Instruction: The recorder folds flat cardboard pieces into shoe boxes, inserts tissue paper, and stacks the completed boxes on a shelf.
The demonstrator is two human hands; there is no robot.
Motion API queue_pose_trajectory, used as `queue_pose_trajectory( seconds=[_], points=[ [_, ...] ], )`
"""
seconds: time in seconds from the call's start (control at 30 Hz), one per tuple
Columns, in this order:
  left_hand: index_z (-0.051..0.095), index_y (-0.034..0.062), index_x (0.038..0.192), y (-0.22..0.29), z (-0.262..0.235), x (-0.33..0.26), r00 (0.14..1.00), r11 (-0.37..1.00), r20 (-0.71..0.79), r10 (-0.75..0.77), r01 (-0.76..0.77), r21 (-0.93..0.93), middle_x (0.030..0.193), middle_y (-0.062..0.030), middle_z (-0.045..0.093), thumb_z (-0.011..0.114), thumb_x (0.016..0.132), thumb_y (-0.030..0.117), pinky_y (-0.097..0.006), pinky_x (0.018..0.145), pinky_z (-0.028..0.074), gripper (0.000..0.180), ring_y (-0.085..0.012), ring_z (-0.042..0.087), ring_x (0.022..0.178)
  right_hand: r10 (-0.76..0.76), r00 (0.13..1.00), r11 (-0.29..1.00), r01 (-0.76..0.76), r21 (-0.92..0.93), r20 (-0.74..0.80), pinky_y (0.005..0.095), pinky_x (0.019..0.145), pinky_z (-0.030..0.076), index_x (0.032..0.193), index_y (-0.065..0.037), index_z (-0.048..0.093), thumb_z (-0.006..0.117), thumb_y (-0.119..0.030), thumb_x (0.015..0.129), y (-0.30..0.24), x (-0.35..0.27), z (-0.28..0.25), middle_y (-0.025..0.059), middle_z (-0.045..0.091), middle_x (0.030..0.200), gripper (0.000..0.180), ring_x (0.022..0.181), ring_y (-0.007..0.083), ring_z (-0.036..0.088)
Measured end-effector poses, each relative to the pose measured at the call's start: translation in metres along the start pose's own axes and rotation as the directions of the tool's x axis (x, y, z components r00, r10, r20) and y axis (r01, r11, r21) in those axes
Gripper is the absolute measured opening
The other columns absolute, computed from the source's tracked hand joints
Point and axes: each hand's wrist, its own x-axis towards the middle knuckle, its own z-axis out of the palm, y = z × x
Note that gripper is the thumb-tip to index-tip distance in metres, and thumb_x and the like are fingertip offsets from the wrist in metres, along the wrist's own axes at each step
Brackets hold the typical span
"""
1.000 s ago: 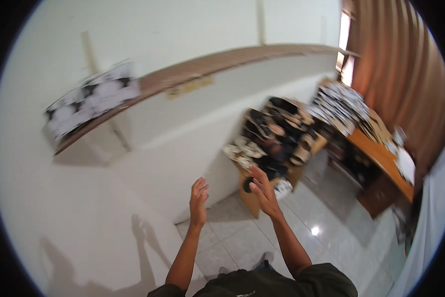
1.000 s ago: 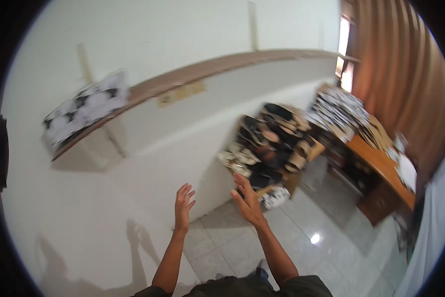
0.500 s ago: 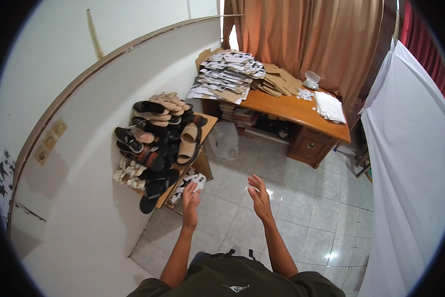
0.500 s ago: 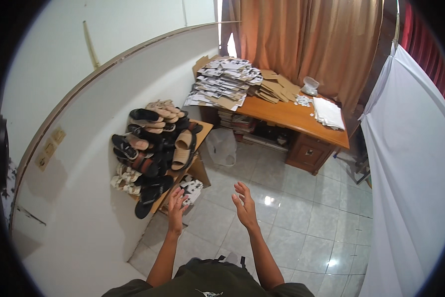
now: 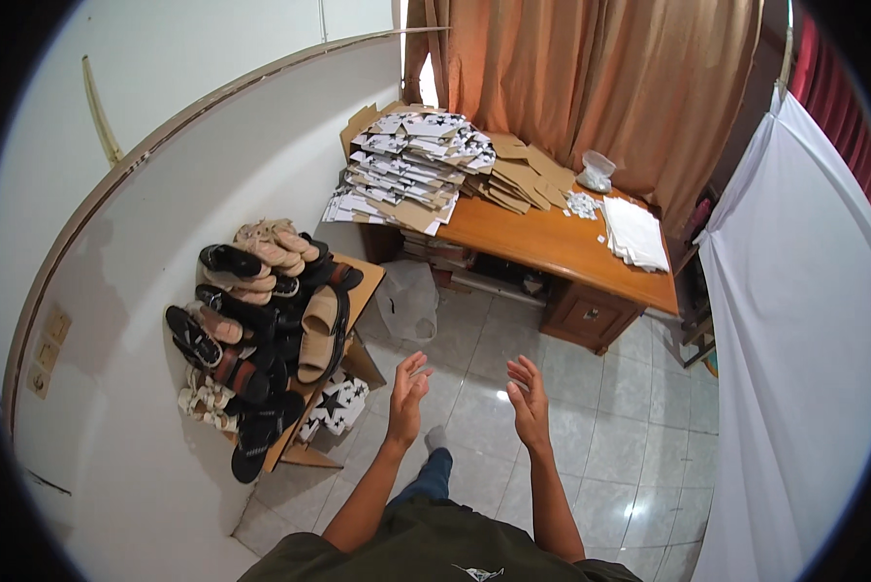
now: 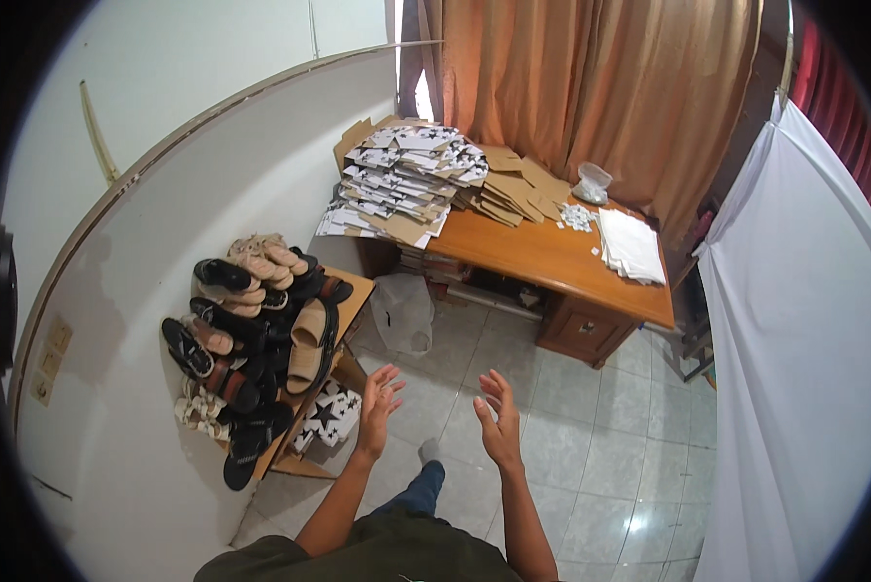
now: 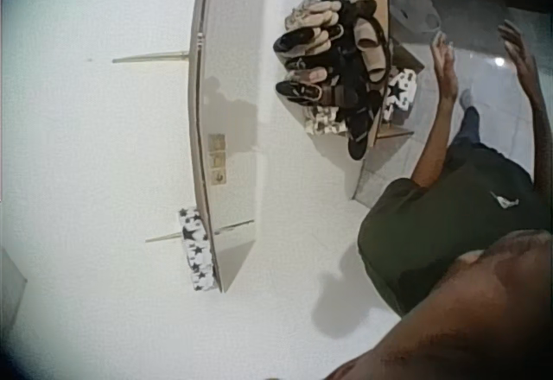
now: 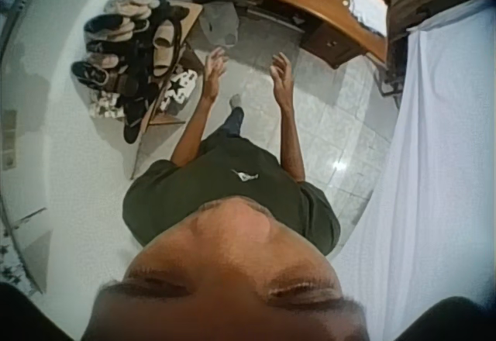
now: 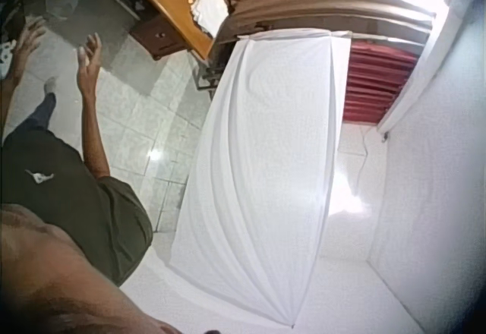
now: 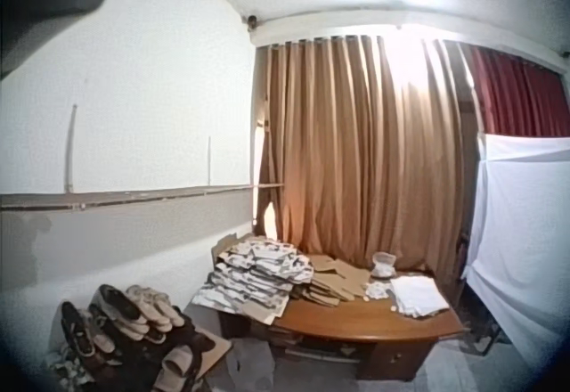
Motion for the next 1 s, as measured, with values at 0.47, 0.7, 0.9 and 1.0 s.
queue_pose_trajectory(
  seconds=[0.47,0.7,0.9,1.0],
  points=[
    [0.038,0.008,0.154,-0.029,0.006,0.268,0.998,0.999,-0.057,-0.037,0.038,0.013,0.154,-0.0188,0.044,0.051,0.104,0.035,-0.048,0.112,0.039,0.058,-0.0296,0.051,0.135,0.008,1.0,1.0,-0.008,-0.003,0.03,0.0444,0.112,0.043,0.151,-0.006,0.044,0.065,-0.024,0.1,0.054,0.278,0.007,0.0191,0.059,0.142,0.058,0.135,0.0293,0.054],
    [0.038,0.0096,0.153,-0.033,0.032,0.382,0.994,0.997,-0.109,-0.007,0.014,0.07,0.153,-0.0158,0.045,0.05,0.102,0.041,-0.045,0.109,0.041,0.061,-0.0259,0.052,0.133,0.002,0.997,0.999,-0.006,0.05,0.074,0.0441,0.112,0.043,0.152,-0.006,0.043,0.065,-0.023,0.1,0.092,0.406,0.0,0.0189,0.059,0.141,0.058,0.135,0.029,0.054],
    [0.038,0.0095,0.153,-0.046,0.072,0.484,0.981,0.995,-0.186,0.05,-0.033,0.091,0.152,-0.0155,0.046,0.051,0.101,0.041,-0.044,0.108,0.042,0.062,-0.0251,0.053,0.132,0.004,0.979,0.992,-0.029,0.123,0.202,0.0427,0.112,0.044,0.153,-0.005,0.041,0.064,-0.022,0.101,0.115,0.529,-0.008,0.0183,0.057,0.142,0.059,0.133,0.0292,0.054],
    [0.038,0.0099,0.153,-0.058,0.096,0.531,0.964,0.994,-0.26,0.051,-0.025,0.103,0.151,-0.0154,0.047,0.052,0.101,0.041,-0.043,0.107,0.042,0.061,-0.0248,0.054,0.131,0.022,0.964,0.991,-0.057,0.125,0.265,0.0417,0.112,0.044,0.153,-0.005,0.041,0.063,-0.021,0.102,0.135,0.588,-0.018,0.0187,0.055,0.142,0.058,0.132,0.0291,0.054]
  ],
)
